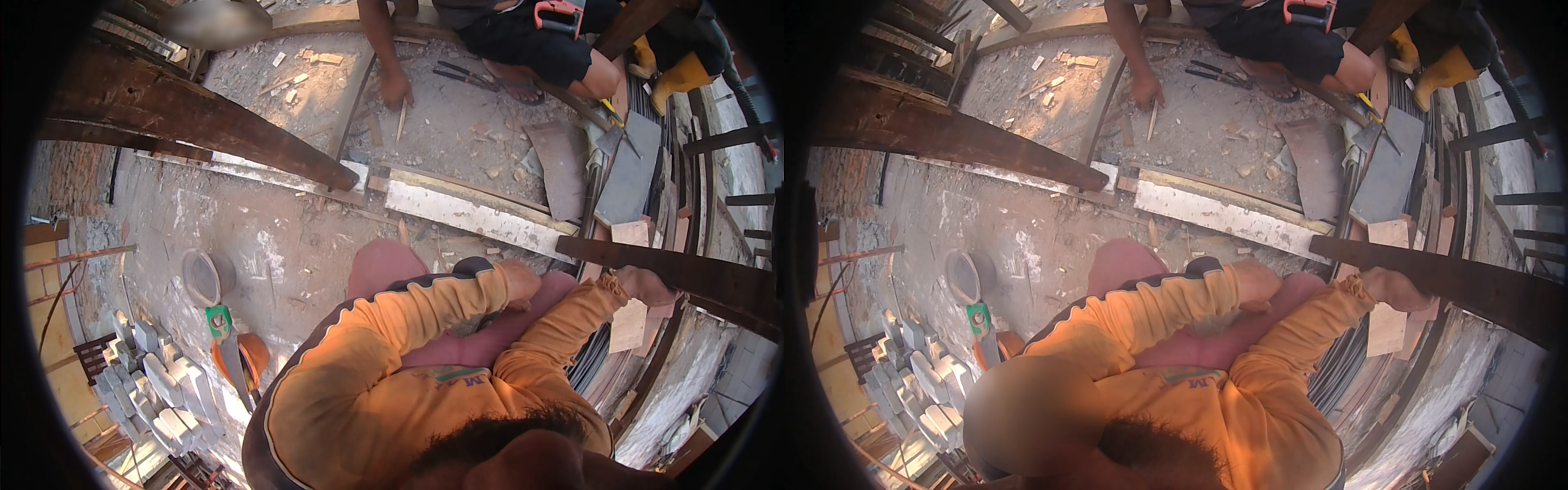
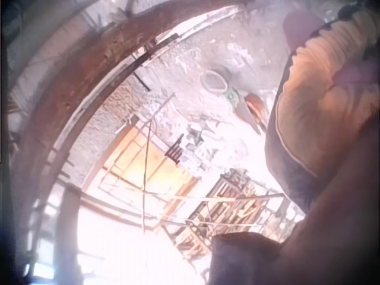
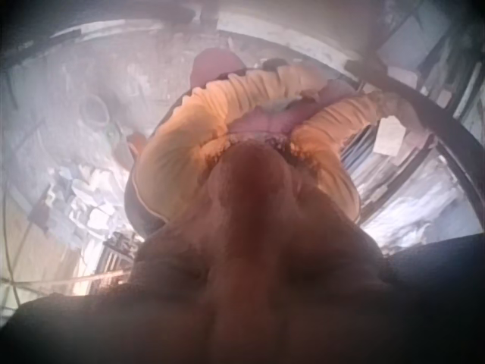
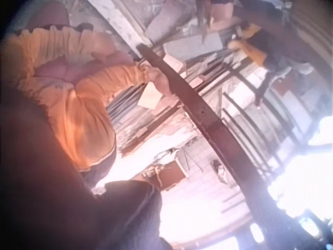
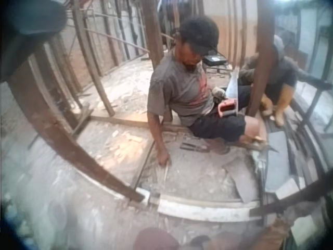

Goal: The person aligns and stabilizes a vertical metal beam within a building frame. The person uses their hands to position the beam, checking its alignment against existing structural members and supporting it while another worker prepares materials nearby.

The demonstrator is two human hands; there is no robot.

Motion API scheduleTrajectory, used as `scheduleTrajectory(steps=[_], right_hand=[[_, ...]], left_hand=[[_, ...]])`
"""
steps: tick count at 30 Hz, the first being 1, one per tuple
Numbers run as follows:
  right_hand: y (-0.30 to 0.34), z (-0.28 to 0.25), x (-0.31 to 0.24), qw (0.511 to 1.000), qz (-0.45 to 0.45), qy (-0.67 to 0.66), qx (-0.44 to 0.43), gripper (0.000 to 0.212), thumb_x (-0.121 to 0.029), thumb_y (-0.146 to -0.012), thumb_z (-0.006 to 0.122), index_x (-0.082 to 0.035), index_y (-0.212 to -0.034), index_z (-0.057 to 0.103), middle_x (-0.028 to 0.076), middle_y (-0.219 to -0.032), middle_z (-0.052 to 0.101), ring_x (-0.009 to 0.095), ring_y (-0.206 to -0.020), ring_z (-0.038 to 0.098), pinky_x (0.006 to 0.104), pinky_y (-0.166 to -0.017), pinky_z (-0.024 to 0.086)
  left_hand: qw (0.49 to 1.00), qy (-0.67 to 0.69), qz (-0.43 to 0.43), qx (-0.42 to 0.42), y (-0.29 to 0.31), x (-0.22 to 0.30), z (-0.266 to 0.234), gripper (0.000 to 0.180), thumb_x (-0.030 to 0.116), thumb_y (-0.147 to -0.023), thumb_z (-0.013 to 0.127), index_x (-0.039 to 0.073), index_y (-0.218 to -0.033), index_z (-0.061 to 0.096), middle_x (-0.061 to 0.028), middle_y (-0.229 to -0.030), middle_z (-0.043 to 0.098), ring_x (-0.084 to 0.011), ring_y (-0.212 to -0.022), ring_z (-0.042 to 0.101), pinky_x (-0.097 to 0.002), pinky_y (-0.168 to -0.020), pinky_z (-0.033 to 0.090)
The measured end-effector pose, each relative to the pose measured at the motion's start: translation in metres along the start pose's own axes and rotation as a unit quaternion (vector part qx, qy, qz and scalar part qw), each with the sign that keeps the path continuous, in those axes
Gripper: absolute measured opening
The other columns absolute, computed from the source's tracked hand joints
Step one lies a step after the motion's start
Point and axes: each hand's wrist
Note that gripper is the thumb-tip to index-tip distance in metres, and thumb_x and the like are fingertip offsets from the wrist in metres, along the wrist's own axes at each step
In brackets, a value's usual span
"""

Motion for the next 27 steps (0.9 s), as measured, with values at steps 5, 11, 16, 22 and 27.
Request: scheduleTrajectory(steps=[5, 11, 16, 22, 27], right_hand=[[0.0, -0.003, 0.007, 0.999, 0.012, -0.028, 0.03, 0.042, -0.037, -0.08, 0.074, 0.002, -0.095, 0.064, 0.017, -0.085, 0.067, 0.033, -0.074, 0.067, 0.0428, -0.064, 0.052], [-0.02, -0.013, 0.009, 0.989, -0.061, 0.119, 0.056, 0.045, -0.042, -0.078, 0.073, 0.001, -0.092, 0.067, 0.015, -0.084, 0.068, 0.029, -0.071, 0.067, 0.0389, -0.063, 0.052], [-0.009, -0.017, -0.035, 0.99, -0.126, 0.05, 0.029, 0.049, -0.041, -0.071, 0.082, 0.002, -0.089, 0.065, 0.013, -0.08, 0.066, 0.027, -0.068, 0.065, 0.0391, -0.062, 0.05], [-0.018, -0.015, -0.03, 0.974, -0.213, 0.068, 0.024, 0.057, -0.043, -0.059, 0.091, -0.002, -0.085, 0.063, 0.009, -0.078, 0.063, 0.027, -0.063, 0.061, 0.0391, -0.057, 0.048], [-0.011, -0.02, -0.034, 0.987, -0.135, 0.084, 0.001, 0.052, -0.038, -0.061, 0.091, -0.002, -0.087, 0.064, 0.008, -0.081, 0.062, 0.029, -0.075, 0.062, 0.0415, -0.065, 0.049]], left_hand=[[1.0, 0.003, 0.006, -0.018, 0.001, -0.001, -0.005, 0.039, 0.034, -0.078, 0.073, -0.002, -0.089, 0.069, -0.0234, -0.092, 0.069, -0.0391, -0.09, 0.067, -0.0456, -0.08, 0.053], [0.999, 0.002, 0.024, 0.026, -0.001, -0.002, -0.001, 0.038, 0.033, -0.075, 0.072, -0.004, -0.083, 0.072, -0.0244, -0.087, 0.069, -0.0389, -0.089, 0.068, -0.0442, -0.08, 0.054], [0.998, -0.007, 0.046, 0.052, -0.004, 0.002, -0.001, 0.036, 0.032, -0.076, 0.072, -0.003, -0.083, 0.071, -0.0245, -0.089, 0.069, -0.0389, -0.09, 0.067, -0.0444, -0.081, 0.053], [0.999, -0.007, 0.037, 0.01, -0.005, 0.002, 0.0, 0.037, 0.031, -0.079, 0.071, -0.002, -0.095, 0.065, -0.0214, -0.093, 0.068, -0.0402, -0.094, 0.064, -0.0478, -0.084, 0.05], [0.999, -0.001, 0.04, 0.011, 0.003, 0.006, -0.008, 0.035, 0.029, -0.079, 0.071, 0.001, -0.097, 0.064, -0.0212, -0.093, 0.067, -0.0409, -0.093, 0.063, -0.0489, -0.083, 0.049]])
Point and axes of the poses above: each hand's wrist, its own y-axis away from the middle knuckle, its own z-axis out of the palm, x = y × z
